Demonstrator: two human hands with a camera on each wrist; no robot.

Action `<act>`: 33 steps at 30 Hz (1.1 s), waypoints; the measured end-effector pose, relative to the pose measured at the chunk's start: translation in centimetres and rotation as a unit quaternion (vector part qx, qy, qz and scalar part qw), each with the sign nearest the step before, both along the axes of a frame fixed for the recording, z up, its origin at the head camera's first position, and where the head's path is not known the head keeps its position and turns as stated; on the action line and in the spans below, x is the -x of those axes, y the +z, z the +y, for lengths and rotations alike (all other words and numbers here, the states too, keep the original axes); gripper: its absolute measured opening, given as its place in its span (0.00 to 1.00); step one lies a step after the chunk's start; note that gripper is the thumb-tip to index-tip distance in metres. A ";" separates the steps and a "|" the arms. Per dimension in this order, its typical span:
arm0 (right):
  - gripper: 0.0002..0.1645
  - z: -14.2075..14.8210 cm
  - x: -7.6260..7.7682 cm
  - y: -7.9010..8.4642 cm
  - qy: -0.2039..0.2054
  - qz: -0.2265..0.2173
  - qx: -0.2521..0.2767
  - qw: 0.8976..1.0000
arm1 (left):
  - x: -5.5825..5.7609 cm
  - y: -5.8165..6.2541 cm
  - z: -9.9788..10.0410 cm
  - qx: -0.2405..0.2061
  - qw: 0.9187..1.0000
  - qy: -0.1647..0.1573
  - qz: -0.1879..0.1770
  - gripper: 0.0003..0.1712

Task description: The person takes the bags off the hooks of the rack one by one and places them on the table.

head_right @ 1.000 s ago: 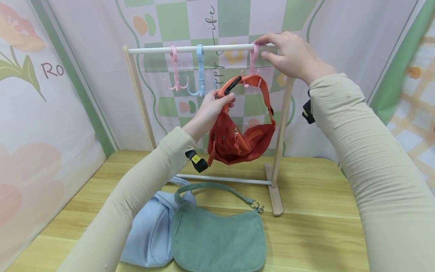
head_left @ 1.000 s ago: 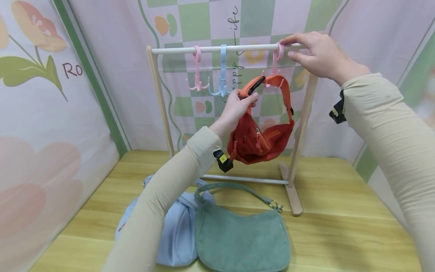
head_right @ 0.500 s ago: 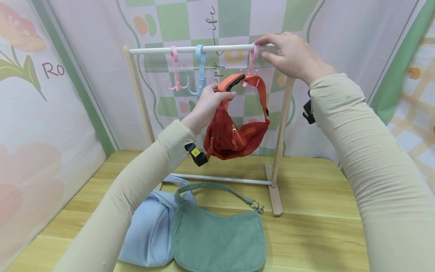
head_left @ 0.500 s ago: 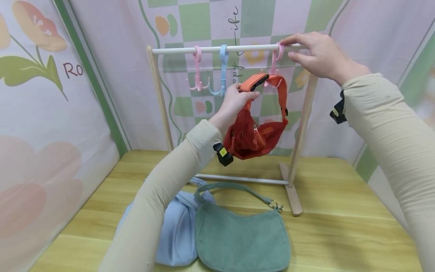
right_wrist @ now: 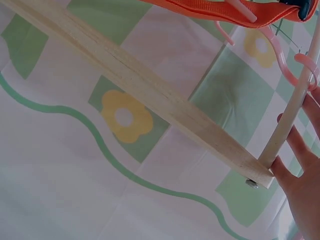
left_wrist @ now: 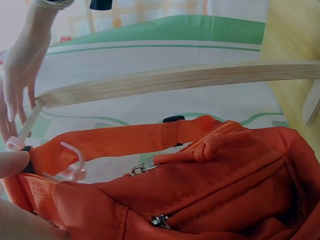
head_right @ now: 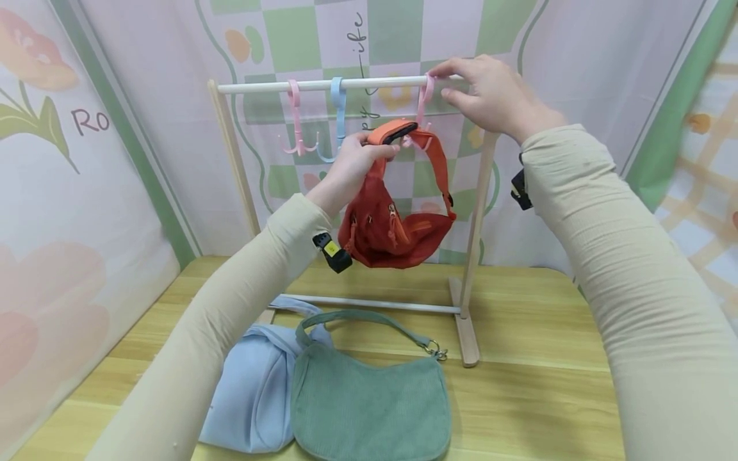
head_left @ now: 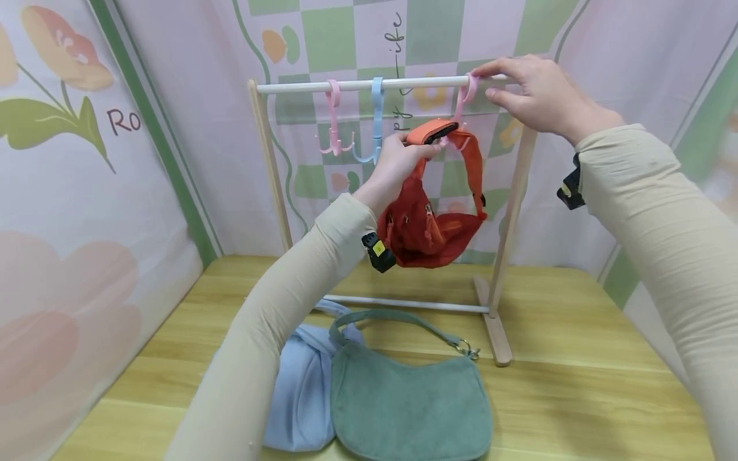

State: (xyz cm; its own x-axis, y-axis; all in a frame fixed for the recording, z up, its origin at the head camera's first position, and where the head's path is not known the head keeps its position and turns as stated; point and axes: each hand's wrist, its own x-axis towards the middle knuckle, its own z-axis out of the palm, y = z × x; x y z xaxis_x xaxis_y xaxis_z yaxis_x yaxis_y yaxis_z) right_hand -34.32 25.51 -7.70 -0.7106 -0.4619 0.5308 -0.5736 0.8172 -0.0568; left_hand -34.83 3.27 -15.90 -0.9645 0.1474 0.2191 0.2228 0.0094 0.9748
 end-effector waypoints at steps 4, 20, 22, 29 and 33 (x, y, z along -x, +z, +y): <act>0.26 -0.1 0.1 0.0 -0.001 0.001 0.000 1.000 | 0.0 0.6 0.1 0.010 1.000 0.003 0.002 0.19; 0.26 -0.3 0.2 -0.1 -0.002 -0.007 0.001 1.000 | -0.4 2.1 0.1 0.014 1.000 -0.001 0.003 0.20; 0.26 -0.2 0.1 -0.1 -0.002 -0.009 0.001 1.000 | -0.6 2.4 0.0 0.016 1.000 -0.002 0.007 0.20; 0.26 -0.1 0.0 0.1 -0.004 -0.013 0.000 1.000 | -0.9 3.1 0.0 0.012 1.000 -0.012 0.016 0.21; 0.26 0.0 -0.1 0.2 -0.006 -0.018 -0.005 1.000 | -1.1 3.4 -0.1 0.011 1.000 -0.015 0.017 0.20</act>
